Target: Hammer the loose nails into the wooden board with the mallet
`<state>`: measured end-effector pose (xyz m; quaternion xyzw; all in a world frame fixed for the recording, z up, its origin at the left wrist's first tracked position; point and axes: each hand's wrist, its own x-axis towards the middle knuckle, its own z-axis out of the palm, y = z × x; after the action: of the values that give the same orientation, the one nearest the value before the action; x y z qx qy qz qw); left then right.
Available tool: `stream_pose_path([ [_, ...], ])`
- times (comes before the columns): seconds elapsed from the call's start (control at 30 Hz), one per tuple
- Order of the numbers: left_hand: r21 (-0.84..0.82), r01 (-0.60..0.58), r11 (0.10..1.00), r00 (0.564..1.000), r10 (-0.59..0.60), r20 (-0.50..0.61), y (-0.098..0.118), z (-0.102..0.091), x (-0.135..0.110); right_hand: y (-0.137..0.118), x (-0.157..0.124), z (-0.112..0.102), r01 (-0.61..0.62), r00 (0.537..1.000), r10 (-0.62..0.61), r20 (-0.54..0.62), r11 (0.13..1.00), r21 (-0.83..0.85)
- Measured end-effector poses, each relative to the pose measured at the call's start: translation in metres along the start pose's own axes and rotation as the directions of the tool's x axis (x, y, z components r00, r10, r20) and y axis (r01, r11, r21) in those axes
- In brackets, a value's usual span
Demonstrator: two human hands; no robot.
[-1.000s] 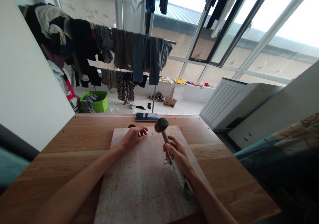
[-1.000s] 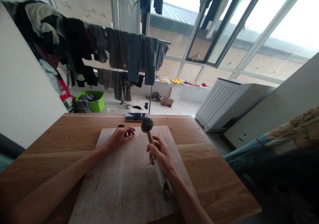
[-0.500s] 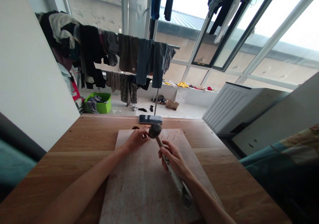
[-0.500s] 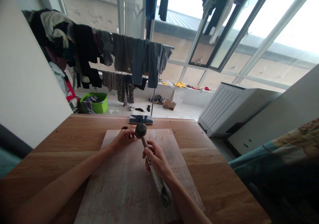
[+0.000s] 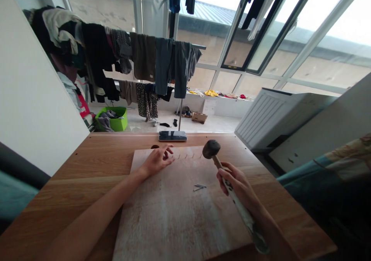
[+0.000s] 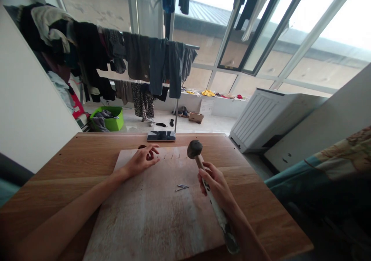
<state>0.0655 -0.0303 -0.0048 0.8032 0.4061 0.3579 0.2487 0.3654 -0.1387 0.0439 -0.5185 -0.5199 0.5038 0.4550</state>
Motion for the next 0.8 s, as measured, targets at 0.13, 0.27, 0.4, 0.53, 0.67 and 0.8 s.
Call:
stream_pose_path([
  [0.13,0.183,-0.095,0.978,0.987,0.117,-0.108,0.005,-0.003,-0.001,0.025,-0.021,-0.02,-0.097,0.995,0.096,-0.032,0.994,-0.042],
  [0.27,0.334,-0.359,0.872,0.93,0.364,0.049,0.042,0.001,-0.004,0.04,-0.029,-0.018,-0.109,0.993,0.104,-0.063,0.992,-0.07],
  [0.4,0.389,-0.588,0.709,0.805,0.466,0.367,0.096,0.025,-0.01,0.044,-0.029,-0.012,-0.076,0.993,0.061,-0.105,0.987,-0.141],
  [0.53,0.47,-0.676,0.567,0.724,0.392,0.568,0.125,0.052,-0.016,0.044,-0.032,-0.011,-0.058,0.993,0.038,-0.113,0.983,-0.177],
  [0.67,0.476,-0.679,0.559,0.721,0.386,0.575,0.13,0.064,-0.019,0.041,-0.033,-0.01,-0.054,0.991,0.03,-0.13,0.982,-0.183],
  [0.8,0.473,-0.669,0.573,0.734,0.411,0.541,0.129,0.064,-0.02,0.041,-0.033,-0.009,-0.053,0.99,0.029,-0.137,0.983,-0.175],
])
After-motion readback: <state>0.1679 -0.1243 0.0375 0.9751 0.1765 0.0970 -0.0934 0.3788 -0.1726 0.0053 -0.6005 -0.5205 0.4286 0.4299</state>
